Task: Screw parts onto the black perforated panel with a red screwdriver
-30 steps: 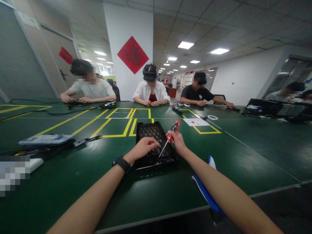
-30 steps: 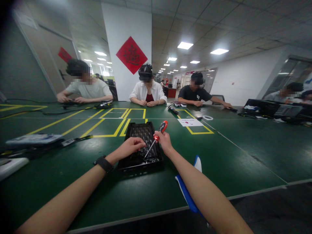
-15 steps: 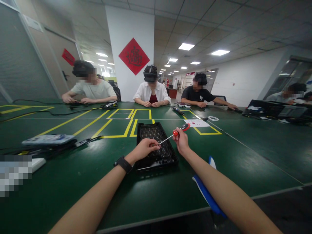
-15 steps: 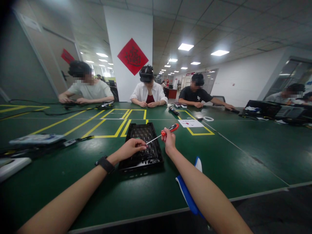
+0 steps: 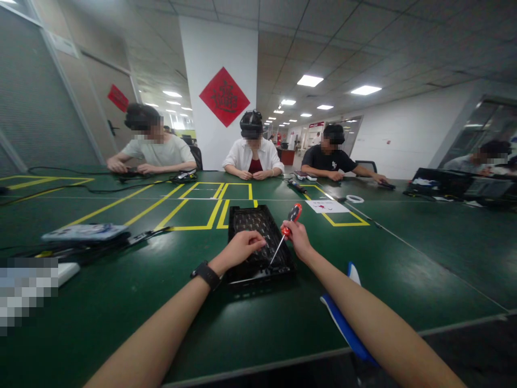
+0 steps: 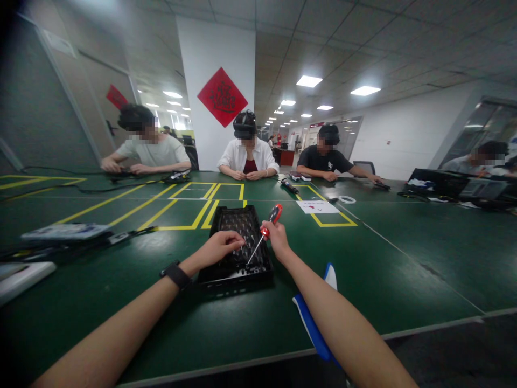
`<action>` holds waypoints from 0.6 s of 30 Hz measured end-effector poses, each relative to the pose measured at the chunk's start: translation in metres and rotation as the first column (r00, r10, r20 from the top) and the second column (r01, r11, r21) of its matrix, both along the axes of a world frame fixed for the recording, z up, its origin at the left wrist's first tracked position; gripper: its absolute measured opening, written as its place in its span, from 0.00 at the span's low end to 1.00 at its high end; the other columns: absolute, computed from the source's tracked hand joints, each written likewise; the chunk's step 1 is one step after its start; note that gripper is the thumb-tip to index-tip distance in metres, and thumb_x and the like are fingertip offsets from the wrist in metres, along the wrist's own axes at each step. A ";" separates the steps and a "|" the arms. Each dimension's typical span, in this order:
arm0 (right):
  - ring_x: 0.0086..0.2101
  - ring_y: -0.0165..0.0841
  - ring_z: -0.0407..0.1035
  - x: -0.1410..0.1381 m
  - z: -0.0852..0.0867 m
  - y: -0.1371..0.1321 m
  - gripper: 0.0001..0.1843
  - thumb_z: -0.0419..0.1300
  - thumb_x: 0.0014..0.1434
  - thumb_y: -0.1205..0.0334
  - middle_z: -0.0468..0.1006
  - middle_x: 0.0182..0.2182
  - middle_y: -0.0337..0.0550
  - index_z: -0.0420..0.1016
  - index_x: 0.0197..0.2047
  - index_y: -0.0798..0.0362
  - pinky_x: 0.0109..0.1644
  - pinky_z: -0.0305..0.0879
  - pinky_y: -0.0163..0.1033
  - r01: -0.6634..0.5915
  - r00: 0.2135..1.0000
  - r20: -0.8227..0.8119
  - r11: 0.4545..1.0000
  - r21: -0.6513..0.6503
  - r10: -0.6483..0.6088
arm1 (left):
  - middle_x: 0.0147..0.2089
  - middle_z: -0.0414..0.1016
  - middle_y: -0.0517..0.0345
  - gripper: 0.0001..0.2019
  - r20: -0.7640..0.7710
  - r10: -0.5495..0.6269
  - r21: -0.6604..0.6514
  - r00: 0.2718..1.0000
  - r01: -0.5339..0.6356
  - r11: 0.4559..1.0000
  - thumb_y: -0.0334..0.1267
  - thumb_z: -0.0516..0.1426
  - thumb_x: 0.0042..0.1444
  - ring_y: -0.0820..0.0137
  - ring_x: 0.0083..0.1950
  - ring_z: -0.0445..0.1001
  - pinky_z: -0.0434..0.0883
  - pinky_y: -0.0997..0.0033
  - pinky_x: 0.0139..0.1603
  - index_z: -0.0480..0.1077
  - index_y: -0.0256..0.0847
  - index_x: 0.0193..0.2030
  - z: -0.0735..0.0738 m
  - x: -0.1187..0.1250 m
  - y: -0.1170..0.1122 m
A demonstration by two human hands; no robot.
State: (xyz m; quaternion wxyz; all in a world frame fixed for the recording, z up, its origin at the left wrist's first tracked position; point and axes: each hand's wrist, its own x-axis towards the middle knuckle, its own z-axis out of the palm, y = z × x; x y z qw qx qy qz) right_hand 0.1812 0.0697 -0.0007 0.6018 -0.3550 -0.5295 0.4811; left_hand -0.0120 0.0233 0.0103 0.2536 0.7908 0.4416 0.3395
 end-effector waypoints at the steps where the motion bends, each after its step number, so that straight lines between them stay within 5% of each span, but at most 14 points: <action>1: 0.17 0.22 0.57 -0.001 0.000 0.000 0.13 0.58 0.49 0.54 0.65 0.17 0.35 0.70 0.23 0.57 0.21 0.55 0.31 -0.013 1.000 0.024 1.000 0.019 0.013 | 0.27 0.73 0.58 0.16 -0.002 -0.019 -0.013 1.000 0.019 1.000 0.47 0.52 0.54 0.73 0.28 0.67 0.62 0.75 0.30 0.73 0.36 0.33 0.000 0.000 0.000; 6: 0.17 0.22 0.58 -0.001 -0.001 -0.001 0.14 0.58 0.50 0.54 0.66 0.18 0.36 0.70 0.24 0.58 0.21 0.54 0.31 -0.040 0.999 0.017 0.999 0.028 0.039 | 0.27 0.73 0.58 0.17 -0.006 -0.020 -0.031 1.000 0.020 0.999 0.48 0.53 0.53 0.74 0.29 0.67 0.62 0.76 0.31 0.73 0.36 0.33 0.001 0.000 0.000; 12: 0.15 0.22 0.55 -0.002 0.004 -0.001 0.13 0.58 0.50 0.54 0.58 0.12 0.31 0.70 0.24 0.57 0.20 0.54 0.31 -0.003 0.991 -0.135 1.000 -0.001 0.003 | 0.30 0.73 0.58 0.19 -0.001 -0.165 -0.132 0.986 0.163 0.978 0.50 0.59 0.46 0.74 0.30 0.67 0.62 0.77 0.31 0.74 0.35 0.37 0.005 0.002 -0.005; 18: 0.16 0.23 0.55 -0.002 0.005 0.000 0.14 0.59 0.50 0.52 0.54 0.10 0.30 0.69 0.25 0.56 0.21 0.54 0.31 -0.028 0.957 -0.291 0.998 -0.059 0.009 | 0.24 0.69 0.61 0.15 -0.045 -0.132 -0.055 0.990 0.130 0.990 0.48 0.56 0.50 0.75 0.26 0.64 0.58 0.77 0.28 0.73 0.35 0.30 0.002 -0.002 -0.003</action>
